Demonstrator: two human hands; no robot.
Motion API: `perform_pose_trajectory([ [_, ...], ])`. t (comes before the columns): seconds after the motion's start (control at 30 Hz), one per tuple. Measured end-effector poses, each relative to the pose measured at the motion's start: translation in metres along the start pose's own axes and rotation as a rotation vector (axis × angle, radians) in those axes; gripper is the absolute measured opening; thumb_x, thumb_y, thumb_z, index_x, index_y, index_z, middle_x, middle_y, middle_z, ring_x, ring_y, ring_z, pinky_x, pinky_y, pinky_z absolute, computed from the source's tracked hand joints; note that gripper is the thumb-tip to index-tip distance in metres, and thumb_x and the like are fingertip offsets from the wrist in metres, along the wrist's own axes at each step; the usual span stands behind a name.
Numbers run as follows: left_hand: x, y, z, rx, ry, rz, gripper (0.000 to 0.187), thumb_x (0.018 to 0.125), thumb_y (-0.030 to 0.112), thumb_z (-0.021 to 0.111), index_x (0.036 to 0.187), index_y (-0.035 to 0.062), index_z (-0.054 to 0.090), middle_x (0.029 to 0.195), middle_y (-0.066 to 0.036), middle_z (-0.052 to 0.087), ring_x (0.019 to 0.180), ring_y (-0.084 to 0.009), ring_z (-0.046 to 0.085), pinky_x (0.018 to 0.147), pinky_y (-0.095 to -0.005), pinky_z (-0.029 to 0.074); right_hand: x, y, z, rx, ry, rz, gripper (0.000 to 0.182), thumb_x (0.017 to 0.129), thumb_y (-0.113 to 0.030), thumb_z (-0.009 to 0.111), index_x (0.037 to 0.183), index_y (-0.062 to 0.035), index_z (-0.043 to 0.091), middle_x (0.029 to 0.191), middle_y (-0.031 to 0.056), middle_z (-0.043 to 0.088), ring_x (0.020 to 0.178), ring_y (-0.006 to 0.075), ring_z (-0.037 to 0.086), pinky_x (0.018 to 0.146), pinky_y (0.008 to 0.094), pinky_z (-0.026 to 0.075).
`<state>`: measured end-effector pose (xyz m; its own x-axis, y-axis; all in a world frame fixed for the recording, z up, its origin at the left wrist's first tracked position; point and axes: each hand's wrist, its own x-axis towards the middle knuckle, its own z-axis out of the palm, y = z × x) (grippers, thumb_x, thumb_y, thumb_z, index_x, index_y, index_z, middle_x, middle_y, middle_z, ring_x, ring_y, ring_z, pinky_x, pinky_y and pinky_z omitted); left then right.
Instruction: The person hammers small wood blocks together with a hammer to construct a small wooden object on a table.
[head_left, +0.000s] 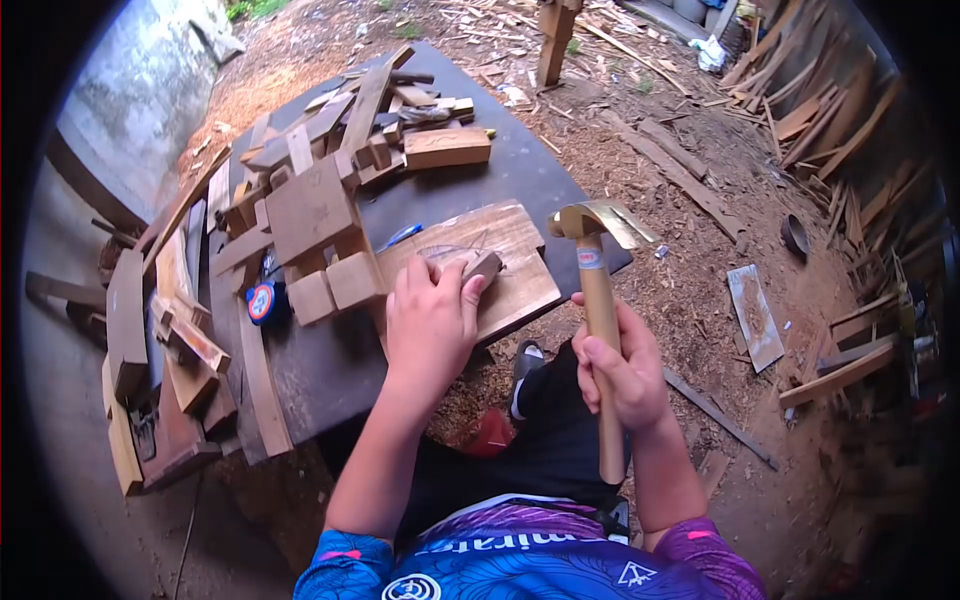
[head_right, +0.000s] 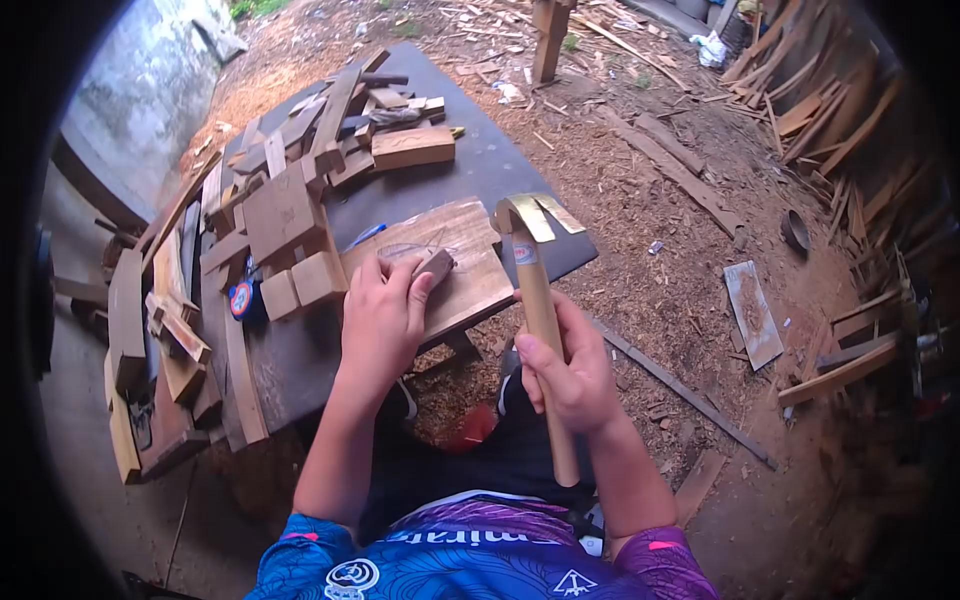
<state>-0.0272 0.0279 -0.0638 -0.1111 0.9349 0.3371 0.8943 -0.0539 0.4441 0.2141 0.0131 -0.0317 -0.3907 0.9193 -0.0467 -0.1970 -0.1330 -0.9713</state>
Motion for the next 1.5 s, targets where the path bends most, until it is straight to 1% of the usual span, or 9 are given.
perform_pose_trajectory([
  [0.23, 0.0, -0.002, -0.002, 0.024, -0.041, -0.012, 0.04, 0.102, 0.032, 0.065, 0.131, 0.0042, 0.06, 0.115, -0.016, 0.058, 0.113, -0.0367, 0.057, 0.096, -0.0481, 0.046, 0.005, -0.002, -0.001, -0.067, -0.108, 0.107, 0.055, 0.107, -0.021, 0.056, 0.152, 0.0051, 0.041, 0.091, 0.0107, 0.062, 0.051, 0.0091, 0.056, 0.044, 0.0215, 0.043],
  [0.47, -0.003, 0.0, -0.006, 0.025, -0.033, 0.026, 0.037, 0.099, 0.025, 0.068, 0.133, 0.0109, 0.065, 0.111, -0.012, 0.059, 0.107, -0.0321, 0.057, 0.09, -0.0449, 0.045, 0.011, -0.011, 0.008, -0.13, -0.093, 0.231, 0.053, 0.11, -0.021, 0.056, 0.154, 0.0014, 0.04, 0.095, 0.006, 0.063, 0.065, 0.0097, 0.062, 0.051, 0.0225, 0.05],
  [0.63, -0.014, 0.001, 0.004, 0.103, 0.068, 0.03, 0.04, 0.098, 0.026, 0.069, 0.137, 0.0154, 0.068, 0.113, -0.007, 0.06, 0.105, -0.0289, 0.057, 0.087, -0.0431, 0.044, 0.026, -0.057, -0.012, -0.48, -0.152, 0.35, 0.053, 0.11, -0.026, 0.056, 0.156, -0.0024, 0.044, 0.095, 0.0027, 0.061, 0.066, 0.0076, 0.058, 0.06, 0.0231, 0.053],
  [0.77, -0.015, 0.004, 0.006, 0.06, 0.07, 0.0, 0.037, 0.097, 0.021, 0.071, 0.134, 0.0141, 0.07, 0.118, -0.007, 0.062, 0.111, -0.0296, 0.057, 0.094, -0.0449, 0.045, 0.042, -0.106, 0.005, -0.548, -0.154, 0.269, 0.064, 0.105, -0.031, 0.062, 0.159, -0.0006, 0.043, 0.101, 0.007, 0.064, 0.062, 0.007, 0.059, 0.049, 0.0198, 0.047],
  [0.9, -0.015, -0.001, 0.009, -0.019, 0.136, 0.141, 0.043, 0.09, 0.008, 0.071, 0.133, 0.0082, 0.069, 0.123, -0.008, 0.068, 0.117, -0.0307, 0.06, 0.102, -0.047, 0.046, 0.04, -0.124, 0.021, -0.698, 0.015, -0.044, 0.067, 0.104, -0.029, 0.061, 0.162, -0.0036, 0.04, 0.1, 0.0098, 0.068, 0.061, 0.005, 0.057, 0.049, 0.0189, 0.044],
  [1.0, -0.016, -0.004, 0.007, -0.145, 0.145, 0.193, 0.05, 0.082, -0.003, 0.068, 0.131, 0.0048, 0.069, 0.122, -0.01, 0.072, 0.115, -0.0315, 0.066, 0.101, -0.0461, 0.049, 0.029, -0.112, 0.009, -0.751, -0.016, 0.017, 0.066, 0.104, -0.022, 0.062, 0.163, -0.0024, 0.039, 0.101, 0.0093, 0.069, 0.062, 0.0047, 0.057, 0.051, 0.0198, 0.045],
  [1.07, -0.017, -0.008, 0.007, -0.15, 0.146, 0.212, 0.046, 0.084, 0.0, 0.07, 0.13, 0.0049, 0.07, 0.123, -0.01, 0.072, 0.116, -0.0315, 0.067, 0.101, -0.0456, 0.05, 0.018, -0.1, 0.0, -0.778, -0.077, 0.136, 0.063, 0.102, -0.006, 0.058, 0.163, -0.007, 0.042, 0.097, 0.006, 0.07, 0.066, 0.0054, 0.058, 0.059, 0.0232, 0.049],
  [1.23, -0.017, -0.006, 0.003, -0.172, 0.154, 0.239, 0.037, 0.091, 0.013, 0.075, 0.127, 0.0064, 0.073, 0.125, -0.01, 0.074, 0.116, -0.0293, 0.068, 0.1, -0.0437, 0.051, -0.001, -0.075, -0.008, -0.847, -0.138, 0.194, 0.064, 0.1, -0.001, 0.061, 0.161, -0.0063, 0.045, 0.096, 0.0106, 0.071, 0.068, 0.0096, 0.062, 0.065, 0.0278, 0.054],
  [1.5, -0.014, -0.007, 0.005, -0.24, 0.174, 0.236, 0.029, 0.093, 0.015, 0.076, 0.121, 0.0071, 0.077, 0.12, -0.01, 0.077, 0.113, -0.029, 0.071, 0.096, -0.0428, 0.052, -0.022, -0.064, -0.012, -0.994, -0.073, -0.114, 0.063, 0.098, 0.0, 0.062, 0.159, 0.0027, 0.045, 0.1, 0.0153, 0.074, 0.072, 0.0123, 0.065, 0.069, 0.029, 0.054],
])
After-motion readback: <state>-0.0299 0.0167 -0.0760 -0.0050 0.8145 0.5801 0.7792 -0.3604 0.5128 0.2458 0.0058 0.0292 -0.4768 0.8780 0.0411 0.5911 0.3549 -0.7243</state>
